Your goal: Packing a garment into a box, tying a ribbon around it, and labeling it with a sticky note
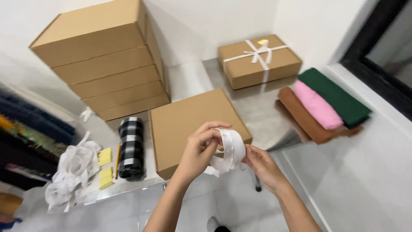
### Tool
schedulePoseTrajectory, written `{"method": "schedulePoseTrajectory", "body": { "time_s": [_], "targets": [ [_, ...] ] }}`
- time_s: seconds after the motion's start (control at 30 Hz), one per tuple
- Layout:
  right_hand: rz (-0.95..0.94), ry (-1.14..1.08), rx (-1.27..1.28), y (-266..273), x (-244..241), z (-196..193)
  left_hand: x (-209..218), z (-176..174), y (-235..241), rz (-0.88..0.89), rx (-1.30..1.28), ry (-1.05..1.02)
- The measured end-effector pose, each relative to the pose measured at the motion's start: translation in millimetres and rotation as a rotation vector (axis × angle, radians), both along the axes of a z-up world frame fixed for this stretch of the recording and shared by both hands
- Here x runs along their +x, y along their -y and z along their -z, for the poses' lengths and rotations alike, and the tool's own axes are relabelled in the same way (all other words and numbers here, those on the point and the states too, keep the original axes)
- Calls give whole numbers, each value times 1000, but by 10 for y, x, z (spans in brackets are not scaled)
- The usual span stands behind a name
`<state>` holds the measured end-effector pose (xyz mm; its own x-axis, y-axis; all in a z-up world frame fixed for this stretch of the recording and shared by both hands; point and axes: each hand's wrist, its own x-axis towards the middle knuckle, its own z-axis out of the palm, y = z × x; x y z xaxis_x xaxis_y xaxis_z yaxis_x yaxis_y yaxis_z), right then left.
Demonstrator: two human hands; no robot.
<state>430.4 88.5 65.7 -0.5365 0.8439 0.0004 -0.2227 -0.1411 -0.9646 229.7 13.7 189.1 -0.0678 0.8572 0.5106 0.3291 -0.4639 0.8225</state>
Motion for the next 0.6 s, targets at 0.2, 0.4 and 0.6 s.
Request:
{"method": "schedulePoseTrajectory", "body": {
  "time_s": [0.2,0.4,0.6],
  "targets": [
    [130,-102,-148,730,1090,-127,925,180,114,178,-40,-52],
    [19,-110,-163,1141,1437,-2,1492,240,370,203,-93,-150],
    [149,54,-219,1379,1619,49,1563,259,396,135,-299,-499]
  ]
}}
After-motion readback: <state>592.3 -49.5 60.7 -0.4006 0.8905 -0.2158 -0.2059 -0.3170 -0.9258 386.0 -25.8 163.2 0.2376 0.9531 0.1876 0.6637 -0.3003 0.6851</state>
